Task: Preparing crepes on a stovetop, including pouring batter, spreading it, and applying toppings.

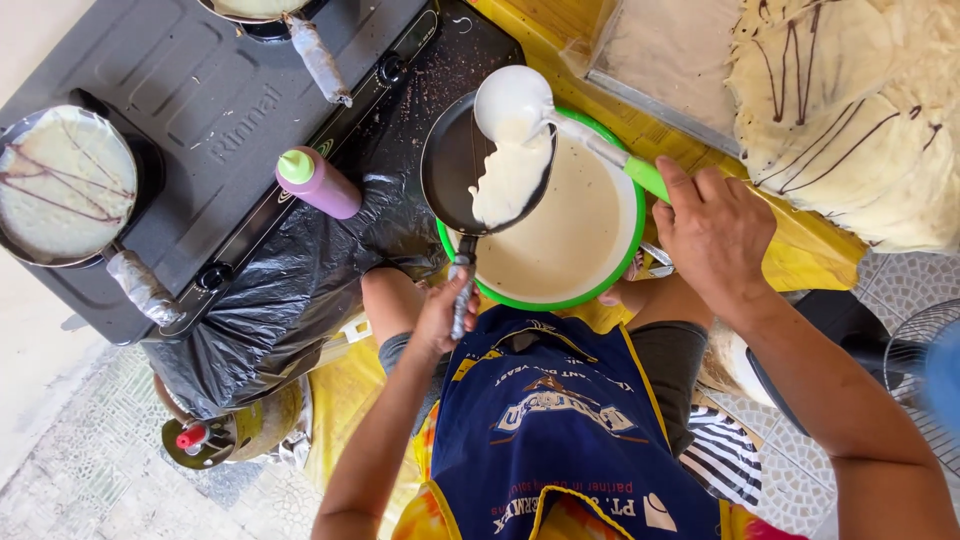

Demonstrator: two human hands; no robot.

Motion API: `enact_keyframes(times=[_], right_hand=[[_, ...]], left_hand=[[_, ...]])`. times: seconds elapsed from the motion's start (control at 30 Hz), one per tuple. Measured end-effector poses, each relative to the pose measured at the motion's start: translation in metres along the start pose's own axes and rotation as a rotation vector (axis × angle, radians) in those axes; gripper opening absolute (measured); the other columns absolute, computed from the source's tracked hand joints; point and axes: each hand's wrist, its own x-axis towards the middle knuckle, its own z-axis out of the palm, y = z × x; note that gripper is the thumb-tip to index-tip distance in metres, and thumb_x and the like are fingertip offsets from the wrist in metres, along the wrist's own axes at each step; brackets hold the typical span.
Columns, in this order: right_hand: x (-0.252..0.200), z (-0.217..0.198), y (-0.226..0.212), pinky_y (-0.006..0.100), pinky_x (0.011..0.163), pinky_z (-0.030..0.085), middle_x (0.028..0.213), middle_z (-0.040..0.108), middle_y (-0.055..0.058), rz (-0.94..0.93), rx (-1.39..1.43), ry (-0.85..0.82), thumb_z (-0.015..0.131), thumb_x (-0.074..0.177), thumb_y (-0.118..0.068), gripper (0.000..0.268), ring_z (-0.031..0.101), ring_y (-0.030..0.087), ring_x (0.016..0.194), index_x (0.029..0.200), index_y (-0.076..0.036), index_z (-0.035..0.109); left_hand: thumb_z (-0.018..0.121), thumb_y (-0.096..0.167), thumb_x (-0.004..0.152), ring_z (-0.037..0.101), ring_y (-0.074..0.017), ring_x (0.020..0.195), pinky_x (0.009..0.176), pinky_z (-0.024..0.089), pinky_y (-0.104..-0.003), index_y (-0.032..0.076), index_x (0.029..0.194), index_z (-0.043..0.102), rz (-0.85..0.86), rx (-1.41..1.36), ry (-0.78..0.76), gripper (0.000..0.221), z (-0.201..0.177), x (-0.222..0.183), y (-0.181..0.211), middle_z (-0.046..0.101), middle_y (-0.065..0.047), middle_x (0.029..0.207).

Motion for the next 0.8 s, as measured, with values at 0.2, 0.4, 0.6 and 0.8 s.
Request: enact_keyframes(times=[0.2, 0.4, 0.6, 0.8], right_hand=[[-0.001, -0.030, -0.003, 0.024, 0.062, 0.051, 0.080, 0.055, -0.006, -0.016, 0.008, 0.063, 0.076, 0.077, -0.025, 0.038, 0.058, 0.014, 0.066, 0.113, -0.034, 0.081], [-0.022, -0.039, -0.010, 0.025, 0.063, 0.050, 0.080, 0.057, -0.005, -0.011, 0.024, 0.011, 0.077, 0.078, -0.025, 0.034, 0.061, 0.014, 0.067, 0.111, -0.031, 0.081], [-0.032, -0.016, -0.025, 0.029, 0.060, 0.053, 0.077, 0.059, -0.004, 0.123, 0.119, -0.141, 0.078, 0.073, -0.024, 0.040, 0.064, 0.018, 0.066, 0.112, -0.030, 0.081], [-0.051, 0.019, -0.030, 0.041, 0.064, 0.057, 0.083, 0.065, 0.004, 0.324, 0.307, -0.311, 0.076, 0.079, -0.026, 0.040, 0.070, 0.029, 0.071, 0.119, -0.025, 0.079]], left_hand=[[0.071, 0.028, 0.098, 0.054, -0.0223, 0.030, 0.031, 0.045, -0.031, -0.003, 0.083, 0.063, 0.277, -0.119, 0.026, 0.035, 0.024, 0.037, -0.047, 0.055, -0.017, 0.051], [0.072, 0.037, 0.098, 0.055, -0.0189, 0.034, 0.031, 0.047, -0.030, -0.003, 0.085, 0.062, 0.102, -0.062, 0.014, 0.043, 0.069, 0.013, 0.010, 0.057, -0.015, 0.053], [0.074, 0.048, 0.093, 0.059, -0.0152, 0.039, 0.032, 0.050, -0.026, -0.005, 0.090, 0.064, -0.246, 0.265, 0.001, 0.055, 0.067, 0.012, 0.058, 0.060, -0.012, 0.061], [0.080, 0.035, 0.086, 0.063, -0.0198, 0.040, 0.033, 0.053, -0.028, -0.007, 0.084, 0.069, -0.308, 0.671, 0.039, 0.044, 0.068, 0.013, 0.093, 0.062, -0.016, 0.058]])
